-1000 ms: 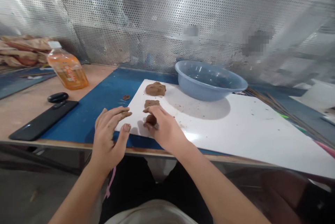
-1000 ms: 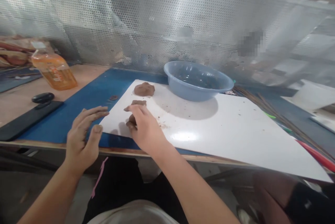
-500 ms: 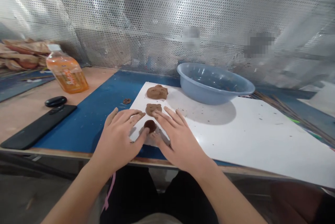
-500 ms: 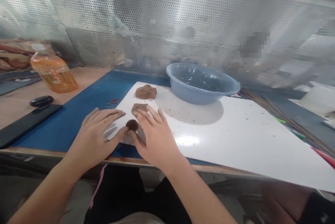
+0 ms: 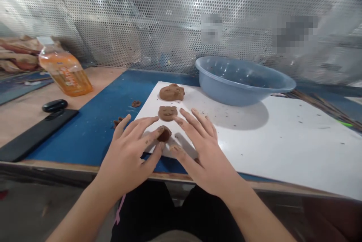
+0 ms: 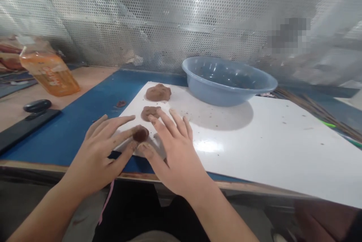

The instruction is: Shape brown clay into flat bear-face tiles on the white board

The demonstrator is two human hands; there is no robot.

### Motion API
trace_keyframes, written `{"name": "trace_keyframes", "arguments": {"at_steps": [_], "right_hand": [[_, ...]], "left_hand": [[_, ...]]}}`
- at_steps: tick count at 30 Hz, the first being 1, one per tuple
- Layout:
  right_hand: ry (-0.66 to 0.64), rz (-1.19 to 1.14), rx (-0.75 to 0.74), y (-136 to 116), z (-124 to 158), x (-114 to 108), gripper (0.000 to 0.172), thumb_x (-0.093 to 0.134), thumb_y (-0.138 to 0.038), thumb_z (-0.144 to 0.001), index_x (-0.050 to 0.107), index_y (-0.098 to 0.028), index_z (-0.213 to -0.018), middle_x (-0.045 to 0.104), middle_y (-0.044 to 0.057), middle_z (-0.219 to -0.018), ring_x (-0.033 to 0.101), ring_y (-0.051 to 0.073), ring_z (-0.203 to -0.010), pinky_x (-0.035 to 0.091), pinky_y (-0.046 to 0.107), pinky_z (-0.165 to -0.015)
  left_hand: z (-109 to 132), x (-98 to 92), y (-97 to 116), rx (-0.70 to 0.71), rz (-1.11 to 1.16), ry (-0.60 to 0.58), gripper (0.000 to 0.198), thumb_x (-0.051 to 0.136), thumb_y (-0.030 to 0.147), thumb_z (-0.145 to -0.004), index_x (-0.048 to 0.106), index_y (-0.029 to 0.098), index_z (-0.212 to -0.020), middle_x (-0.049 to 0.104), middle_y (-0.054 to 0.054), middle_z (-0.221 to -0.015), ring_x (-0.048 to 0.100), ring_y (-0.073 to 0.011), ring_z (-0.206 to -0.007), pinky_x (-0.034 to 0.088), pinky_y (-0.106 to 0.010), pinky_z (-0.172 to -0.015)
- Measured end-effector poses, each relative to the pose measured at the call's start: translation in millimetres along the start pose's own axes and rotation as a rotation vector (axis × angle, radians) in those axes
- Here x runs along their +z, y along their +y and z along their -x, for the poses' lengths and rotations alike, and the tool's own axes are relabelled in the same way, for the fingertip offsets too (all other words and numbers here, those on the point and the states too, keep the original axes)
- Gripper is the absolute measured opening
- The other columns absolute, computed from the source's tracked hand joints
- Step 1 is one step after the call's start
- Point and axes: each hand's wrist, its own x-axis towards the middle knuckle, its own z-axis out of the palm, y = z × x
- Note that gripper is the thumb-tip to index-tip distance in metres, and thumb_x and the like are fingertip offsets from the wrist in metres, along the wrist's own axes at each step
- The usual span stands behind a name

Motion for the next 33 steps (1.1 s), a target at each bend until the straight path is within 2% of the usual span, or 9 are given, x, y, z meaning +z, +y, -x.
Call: {"name": "trace_keyframes", "arguments": {"at_steps": [3,6,9,11,15,16,20,24,33], "right_hand": [[-0.06,0.083,-0.021,-1,0,4,0.083,0.054,-0.08,-0.12,0.044,-0.034,-0.188,0.03,0.001,-0.203,0.013,0.038,-0.193,0.014,0.076,-0.155],[-0.141,0.156,-0.047,-3,-1,7,0.098,0.056,-0.087,-0.116,0.027,-0.037,-0.195,0.015,-0.002,-0.206,0.002,0.039,-0.193,0.01,0.081,-0.154],[-0.208,0.202,-0.08,-5,-4,7,0.097,0.056,-0.09,-0.114,0.033,-0.04,-0.193,0.008,-0.005,-0.206,-0.003,0.041,-0.193,0.006,0.084,-0.153],[-0.224,0.204,-0.089,-6,-5,6,0.093,0.055,-0.09,-0.114,0.039,-0.04,-0.191,0.008,-0.005,-0.205,-0.002,0.042,-0.193,0.004,0.084,-0.153],[-0.172,0.151,-0.052,-7,-6,5,0.1,0.056,-0.089,-0.114,0.023,-0.043,-0.196,0.007,-0.004,-0.205,0.002,0.044,-0.192,0.013,0.087,-0.152],[-0.164,0.145,-0.046,-7,-5,6,0.099,0.057,-0.089,-0.114,0.024,-0.042,-0.196,0.009,-0.003,-0.205,0.003,0.045,-0.192,0.013,0.088,-0.151],[-0.161,0.158,-0.066,-6,-5,10,0.088,0.063,-0.085,-0.114,0.048,-0.039,-0.188,0.018,0.0,-0.204,0.006,0.048,-0.192,0.008,0.09,-0.151],[-0.171,0.154,-0.072,-6,-6,13,0.094,0.065,-0.084,-0.114,0.037,-0.041,-0.192,0.013,0.0,-0.205,0.005,0.046,-0.192,0.008,0.09,-0.151],[-0.23,0.161,-0.06,-10,-8,9,0.096,0.058,-0.09,-0.114,0.037,-0.039,-0.193,0.009,0.001,-0.205,0.0,0.045,-0.192,0.008,0.092,-0.149]], "left_hand": [[1,2.0,-1,-0.025,-0.003,-0.018,0.04,0.063,0.039,-0.115,0.066,0.04,-0.154,0.069,0.003,-0.174,0.068,-0.0223,-0.16,0.039,-0.058,-0.15],[2,5.5,-3,-0.104,0.003,-0.032,0.065,0.061,0.048,-0.115,0.045,0.04,-0.178,0.063,0.0,-0.181,0.062,-0.0246,-0.167,0.037,-0.06,-0.152],[5,6.3,-5,-0.177,0.028,-0.052,0.078,0.059,0.051,-0.113,0.031,0.042,-0.185,0.059,0.0,-0.184,0.06,-0.0269,-0.169,0.036,-0.063,-0.154],[6,4.9,-6,-0.196,0.051,-0.056,0.075,0.059,0.047,-0.11,0.036,0.045,-0.182,0.059,0.001,-0.184,0.06,-0.0274,-0.169,0.036,-0.064,-0.154],[7,1.4,-6,-0.182,0.075,-0.039,0.068,0.056,0.043,-0.108,0.045,0.045,-0.175,0.062,0.0,-0.181,0.064,-0.0307,-0.165,0.04,-0.069,-0.151],[7,1.2,-7,-0.183,0.076,-0.037,0.067,0.056,0.044,-0.109,0.046,0.044,-0.175,0.063,0.0,-0.18,0.064,-0.0315,-0.164,0.041,-0.07,-0.151],[8,3.0,-7,-0.234,0.074,-0.002,0.064,0.059,0.045,-0.11,0.049,0.043,-0.173,0.067,-0.002,-0.176,0.066,-0.0325,-0.162,0.041,-0.07,-0.151],[9,4.9,-6,-0.26,0.09,0.061,0.053,0.056,0.043,-0.113,0.055,0.042,-0.166,0.072,-0.002,-0.17,0.07,-0.0302,-0.158,0.045,-0.07,-0.149],[7,7.4,-7,-0.281,0.09,0.042,0.045,0.055,0.044,-0.114,0.06,0.043,-0.159,0.072,-0.001,-0.17,0.07,-0.0312,-0.16,0.045,-0.078,-0.148]]}}
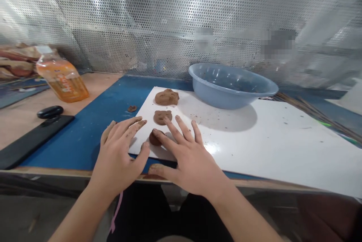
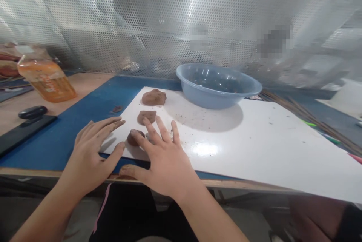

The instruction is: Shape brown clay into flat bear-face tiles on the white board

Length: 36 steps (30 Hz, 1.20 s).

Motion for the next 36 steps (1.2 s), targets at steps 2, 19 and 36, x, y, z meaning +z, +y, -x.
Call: {"name": "trace_keyframes", "arguments": {"at_steps": [2,19,36], "right_hand": [[0.014,0.005,0.009,0.1,-0.5,0.7,0.099,0.061,-0.089,-0.112,0.036,-0.037,-0.193,0.009,0.002,-0.205,0.001,0.046,-0.192,0.009,0.092,-0.149],[0.111,-0.037,0.075,3.9,2.6,2.4,0.095,0.067,-0.085,-0.111,0.039,-0.04,-0.191,0.024,0.003,-0.204,0.015,0.048,-0.191,0.013,0.091,-0.149],[0.048,-0.013,0.031,1.4,0.9,2.2,0.106,0.055,-0.092,-0.113,0.024,-0.035,-0.196,0.011,0.008,-0.205,0.008,0.045,-0.192,0.01,0.09,-0.15]], "left_hand": [[-0.5,-0.1,-0.6,-0.008,0.004,-0.006,0.045,0.053,0.045,-0.114,0.06,0.043,-0.159,0.072,-0.002,-0.17,0.07,-0.0311,-0.16,0.045,-0.079,-0.149],[-7.2,0.8,2.7,0.019,0.009,-0.135,0.04,0.056,0.061,-0.115,0.077,0.048,-0.147,0.065,0.003,-0.178,0.062,-0.0296,-0.168,0.035,-0.081,-0.152],[0.5,0.7,-3.1,0.095,-0.04,-0.044,0.066,0.067,0.084,-0.103,0.07,0.044,-0.155,0.068,-0.002,-0.176,0.067,-0.0341,-0.162,0.034,-0.077,-0.149]]}}
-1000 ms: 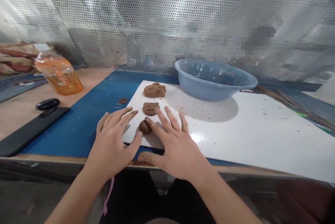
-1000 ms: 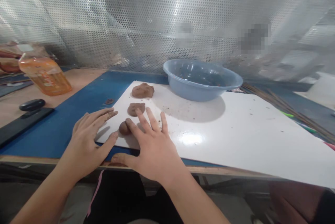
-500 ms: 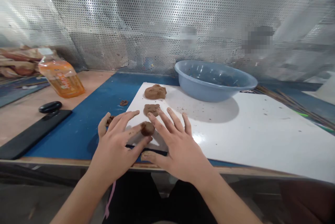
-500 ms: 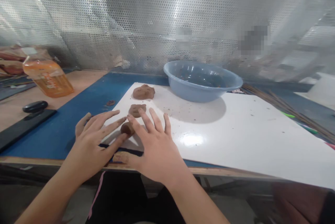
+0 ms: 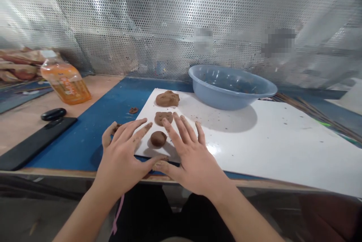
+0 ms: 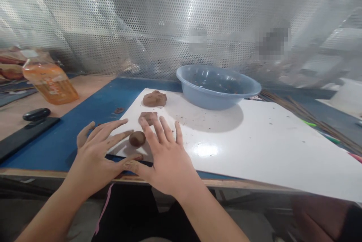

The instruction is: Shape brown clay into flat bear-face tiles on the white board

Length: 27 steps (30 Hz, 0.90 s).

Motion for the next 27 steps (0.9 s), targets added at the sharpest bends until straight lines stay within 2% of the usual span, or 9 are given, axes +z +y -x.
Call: {"name": "trace_keyframes", "arguments": {"at_steps": [3,7,10,12,15,19,22,25,27], "right_hand": [[-0.032,0.008,-0.045,-1,0,-2,0.098,0.059,-0.093,-0.111,0.037,-0.042,-0.192,0.005,0.003,-0.205,0.007,0.046,-0.191,0.01,0.09,-0.149],[-0.006,0.02,-0.09,-2,2,-3,0.095,0.062,-0.089,-0.112,0.039,-0.041,-0.191,0.001,0.003,-0.205,0.008,0.045,-0.192,0.011,0.09,-0.149],[0.012,0.029,-0.087,-1,3,-1,0.092,0.064,-0.088,-0.112,0.046,-0.041,-0.188,0.003,0.002,-0.206,0.009,0.045,-0.192,0.01,0.089,-0.15],[0.005,0.028,-0.075,-1,2,0,0.095,0.065,-0.09,-0.11,0.047,-0.039,-0.188,0.006,0.003,-0.206,0.008,0.046,-0.192,0.01,0.089,-0.15],[-0.038,0.027,-0.067,-2,0,0,0.097,0.062,-0.094,-0.109,0.047,-0.039,-0.188,0.005,0.003,-0.206,0.005,0.045,-0.192,0.006,0.088,-0.15],[-0.093,0.026,-0.033,-3,-2,-3,0.107,0.053,-0.099,-0.109,0.029,-0.04,-0.195,-0.004,0.0,-0.205,-0.003,0.04,-0.192,0.001,0.085,-0.151],[-0.122,0.025,-0.005,-5,-4,-6,0.106,0.051,-0.1,-0.109,0.031,-0.04,-0.194,-0.005,-0.003,-0.204,-0.007,0.038,-0.192,-0.001,0.082,-0.152],[-0.111,0.029,0.043,-5,-4,-7,0.112,0.054,-0.1,-0.108,0.027,-0.036,-0.196,-0.006,0.0,-0.205,-0.007,0.039,-0.192,0.0,0.082,-0.153],[-0.11,0.042,0.068,-5,-4,-6,0.111,0.055,-0.099,-0.108,0.034,-0.033,-0.194,-0.003,0.001,-0.205,-0.005,0.041,-0.192,0.001,0.081,-0.153]], "left_hand": [[-1,-1.2,0,-0.07,0.003,-0.01,0.095,0.061,0.098,-0.095,0.053,0.042,-0.171,0.07,-0.008,-0.174,0.067,-0.0375,-0.162,0.036,-0.081,-0.149],[-6,-1.4,1,-0.133,0.026,-0.089,0.1,0.056,0.105,-0.091,0.053,0.047,-0.173,0.061,-0.005,-0.183,0.058,-0.0397,-0.172,0.032,-0.086,-0.153],[-11,-0.3,4,-0.184,0.038,-0.19,0.118,0.066,0.109,-0.081,0.051,0.043,-0.177,0.05,-0.005,-0.192,0.045,-0.0416,-0.182,0.023,-0.086,-0.158],[-13,0.5,6,-0.213,0.022,-0.243,0.123,0.074,0.107,-0.079,0.051,0.04,-0.179,0.045,-0.006,-0.195,0.038,-0.042,-0.186,0.018,-0.086,-0.16],[-15,1.4,8,-0.227,0.002,-0.267,0.101,0.074,0.095,-0.09,0.056,0.043,-0.176,0.044,-0.004,-0.196,0.035,-0.0398,-0.188,0.015,-0.085,-0.161],[-15,2.1,6,-0.21,0.005,-0.277,0.06,0.066,0.082,-0.103,0.077,0.048,-0.152,0.047,0.002,-0.193,0.036,-0.0362,-0.187,0.018,-0.083,-0.161],[-15,2.2,4,-0.208,0.012,-0.28,0.054,0.063,0.081,-0.105,0.083,0.045,-0.14,0.05,0.003,-0.191,0.038,-0.0351,-0.186,0.019,-0.081,-0.161],[-15,1.8,4,-0.201,0.025,-0.28,0.055,0.064,0.081,-0.105,0.085,0.041,-0.137,0.053,0.001,-0.189,0.042,-0.035,-0.184,0.024,-0.079,-0.161],[-16,1.5,4,-0.2,0.034,-0.281,0.058,0.064,0.083,-0.104,0.087,0.038,-0.134,0.055,-0.001,-0.188,0.044,-0.0364,-0.182,0.027,-0.078,-0.161]]}}
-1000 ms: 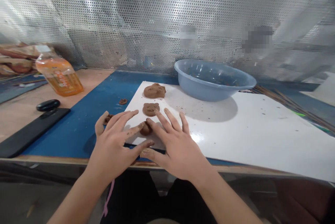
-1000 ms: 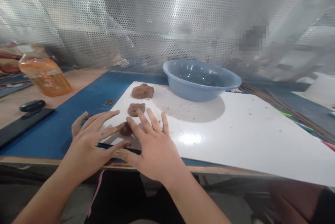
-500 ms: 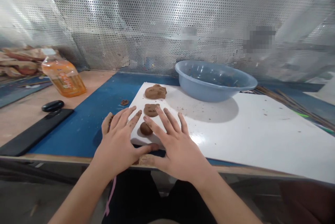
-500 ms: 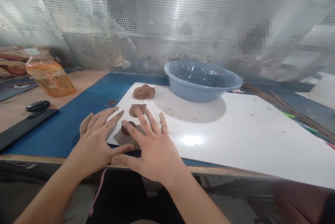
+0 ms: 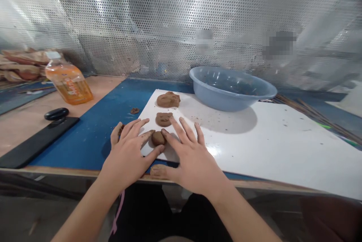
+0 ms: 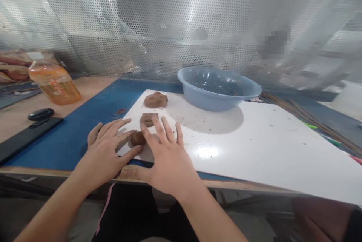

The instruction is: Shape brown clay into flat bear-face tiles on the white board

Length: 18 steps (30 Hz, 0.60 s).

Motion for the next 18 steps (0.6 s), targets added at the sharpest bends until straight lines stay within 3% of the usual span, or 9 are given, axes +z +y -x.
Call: {"name": "trace_keyframes", "arguments": {"at_steps": [3,5,8,12,18], "right_hand": [[-0.004,0.018,0.021,-0.1,-0.2,1.2,0.113,0.057,-0.099,-0.106,0.034,-0.032,-0.194,-0.001,0.003,-0.206,-0.002,0.042,-0.192,0.004,0.081,-0.154],[-0.004,0.024,0.009,0.3,0.0,2.4,0.111,0.059,-0.098,-0.106,0.028,-0.039,-0.195,0.0,0.001,-0.206,-0.002,0.042,-0.192,0.004,0.082,-0.153],[0.005,0.026,-0.055,1.9,0.8,4.7,0.101,0.057,-0.098,-0.108,0.033,-0.048,-0.193,0.001,-0.003,-0.206,-0.001,0.041,-0.192,0.003,0.083,-0.152],[0.034,0.025,-0.079,3.4,2.4,7.0,0.103,0.061,-0.097,-0.107,0.032,-0.048,-0.193,0.0,-0.003,-0.206,-0.001,0.042,-0.193,0.004,0.083,-0.153],[0.037,0.032,-0.088,-0.5,2.8,4.3,0.101,0.065,-0.094,-0.107,0.041,-0.043,-0.191,0.004,-0.003,-0.206,0.002,0.043,-0.193,0.007,0.083,-0.153]], "left_hand": [[-0.6,-0.5,0.6,-0.008,0.012,0.004,0.061,0.07,0.08,-0.102,0.084,0.038,-0.143,0.059,-0.002,-0.185,0.048,-0.0381,-0.179,0.03,-0.079,-0.16],[-0.7,-0.4,1.2,-0.018,0.016,0.013,0.063,0.075,0.076,-0.102,0.079,0.039,-0.153,0.06,-0.003,-0.184,0.049,-0.0382,-0.179,0.03,-0.08,-0.159],[-0.2,0.6,1.7,-0.027,0.018,0.03,0.063,0.077,0.074,-0.101,0.077,0.041,-0.155,0.06,-0.002,-0.184,0.048,-0.0377,-0.179,0.029,-0.081,-0.159],[0.4,3.1,0.6,-0.022,0.021,0.05,0.056,0.077,0.071,-0.102,0.079,0.042,-0.15,0.06,0.001,-0.184,0.049,-0.0349,-0.179,0.025,-0.08,-0.161],[0.2,3.4,-1.0,-0.02,0.037,0.052,0.058,0.08,0.066,-0.101,0.077,0.04,-0.153,0.061,0.0,-0.182,0.051,-0.0339,-0.177,0.03,-0.076,-0.161]]}}
